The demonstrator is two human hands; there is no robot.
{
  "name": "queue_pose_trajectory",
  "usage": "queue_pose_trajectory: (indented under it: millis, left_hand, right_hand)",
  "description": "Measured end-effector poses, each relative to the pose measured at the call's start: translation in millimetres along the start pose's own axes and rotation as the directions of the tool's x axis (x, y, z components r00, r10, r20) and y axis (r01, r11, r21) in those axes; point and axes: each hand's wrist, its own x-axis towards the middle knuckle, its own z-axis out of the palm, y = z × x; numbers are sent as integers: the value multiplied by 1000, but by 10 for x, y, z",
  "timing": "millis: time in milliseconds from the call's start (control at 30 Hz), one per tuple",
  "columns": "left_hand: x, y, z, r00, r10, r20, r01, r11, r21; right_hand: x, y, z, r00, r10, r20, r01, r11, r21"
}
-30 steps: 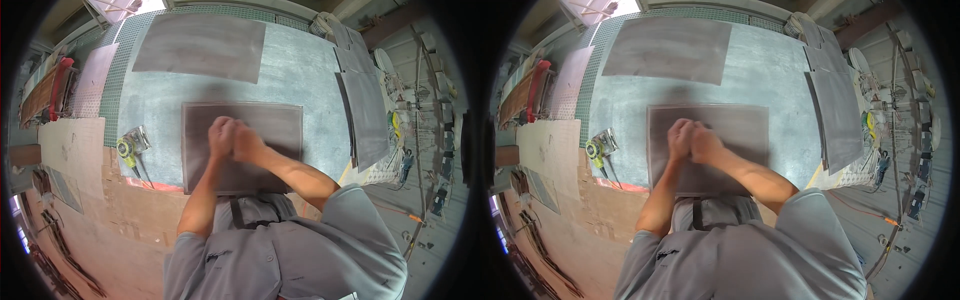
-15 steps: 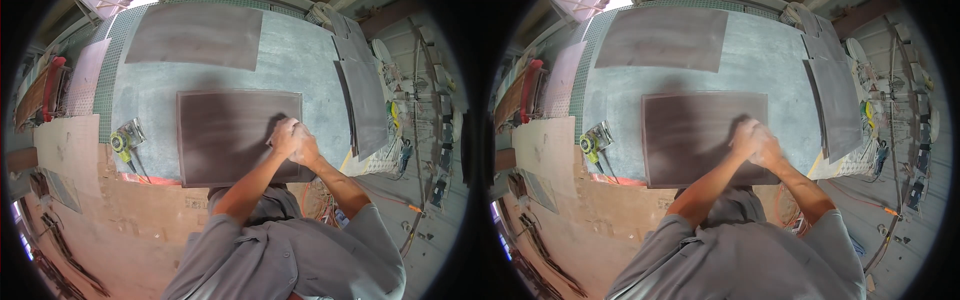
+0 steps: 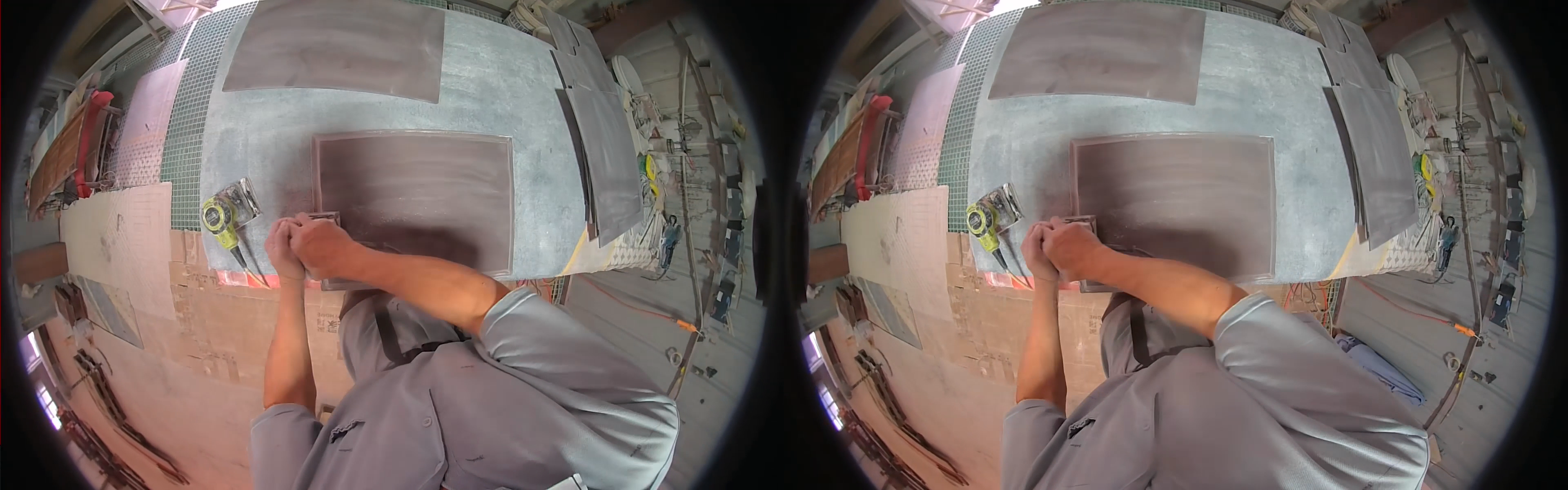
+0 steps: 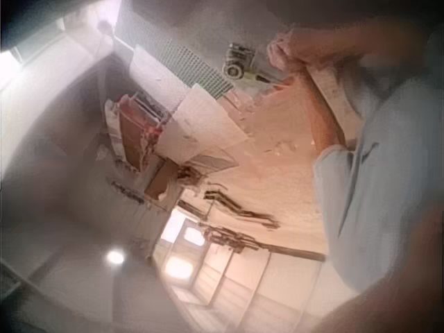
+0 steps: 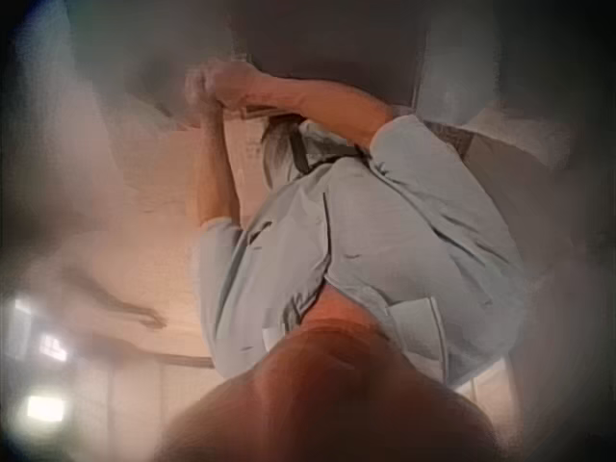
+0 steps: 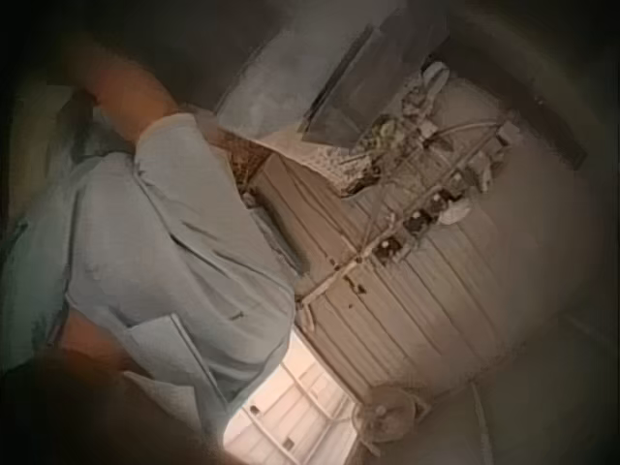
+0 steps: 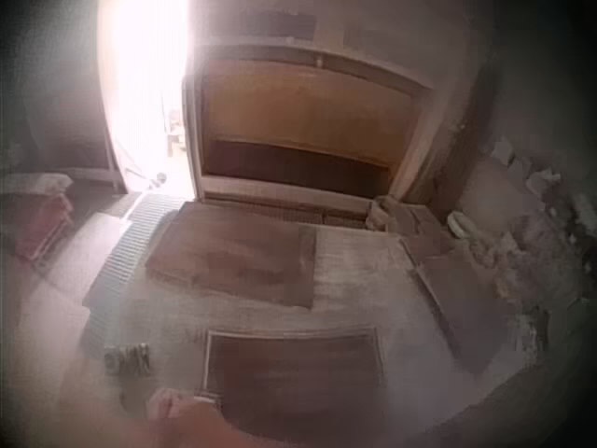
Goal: The person sands wooden panels with a power sander. They move the tool across the surface of multiple boards, flipping them over and handling them one at a time on a workbench.
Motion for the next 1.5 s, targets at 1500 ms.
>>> queue_pose_trajectory:
  millis: [1500]
  left_hand:
    - [-1315, 117, 428, 968, 52, 246, -87, 987, 132]
  right_hand:
    - [-1562, -264, 404, 976, 103, -191, -86, 992, 97]
